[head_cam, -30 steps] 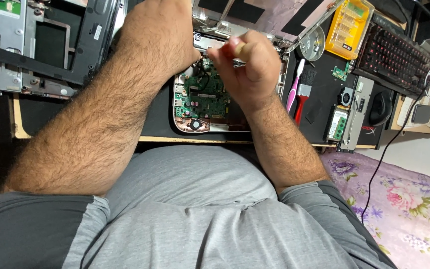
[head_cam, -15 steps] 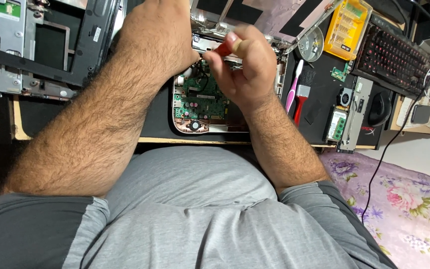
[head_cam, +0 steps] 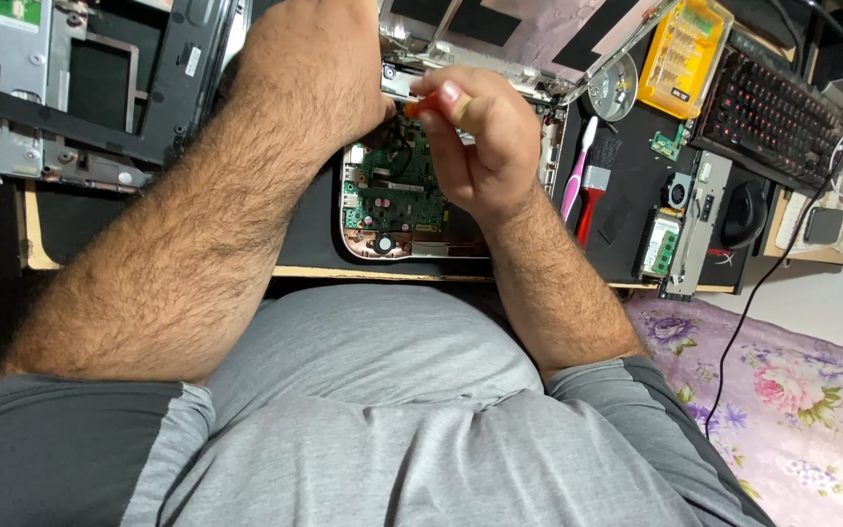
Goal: Disassembling a laptop by removing screws and internal components like the cooling fan using a screwdriver.
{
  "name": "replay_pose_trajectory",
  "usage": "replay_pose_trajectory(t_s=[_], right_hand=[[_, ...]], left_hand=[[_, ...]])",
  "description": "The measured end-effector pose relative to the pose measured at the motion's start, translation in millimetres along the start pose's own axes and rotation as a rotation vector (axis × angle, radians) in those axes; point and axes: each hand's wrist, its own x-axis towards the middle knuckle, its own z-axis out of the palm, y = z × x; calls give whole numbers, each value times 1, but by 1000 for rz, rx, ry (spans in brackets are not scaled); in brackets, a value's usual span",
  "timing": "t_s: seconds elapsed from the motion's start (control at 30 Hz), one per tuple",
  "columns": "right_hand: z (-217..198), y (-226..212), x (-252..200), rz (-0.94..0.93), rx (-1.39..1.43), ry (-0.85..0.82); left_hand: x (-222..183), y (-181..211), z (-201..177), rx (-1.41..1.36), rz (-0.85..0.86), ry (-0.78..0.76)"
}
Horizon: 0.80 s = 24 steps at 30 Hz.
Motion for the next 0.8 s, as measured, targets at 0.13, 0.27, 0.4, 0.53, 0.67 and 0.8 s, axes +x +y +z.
replay_pose_trajectory(t_s=[0.13, 0.27, 0.4, 0.53, 0.67, 0.8], right_hand=[[6, 5, 2, -57, -230, 121], [-1, 11, -3, 90, -209, 115], [-5, 8, -1, 37, 9, 39], [-6, 15, -7, 55, -177, 100], [-1, 10, -10, 240, -109, -38], [4, 7, -10, 2, 8, -41]], left_hand=[[0, 0, -1, 29, 15, 3], [-2, 1, -4, -30, -16, -16], [-1, 0, 0, 7, -7, -14], [0, -1, 3, 49, 4, 33], [-1, 3, -10, -51, -55, -96], [-2, 3, -7, 13, -39, -81]])
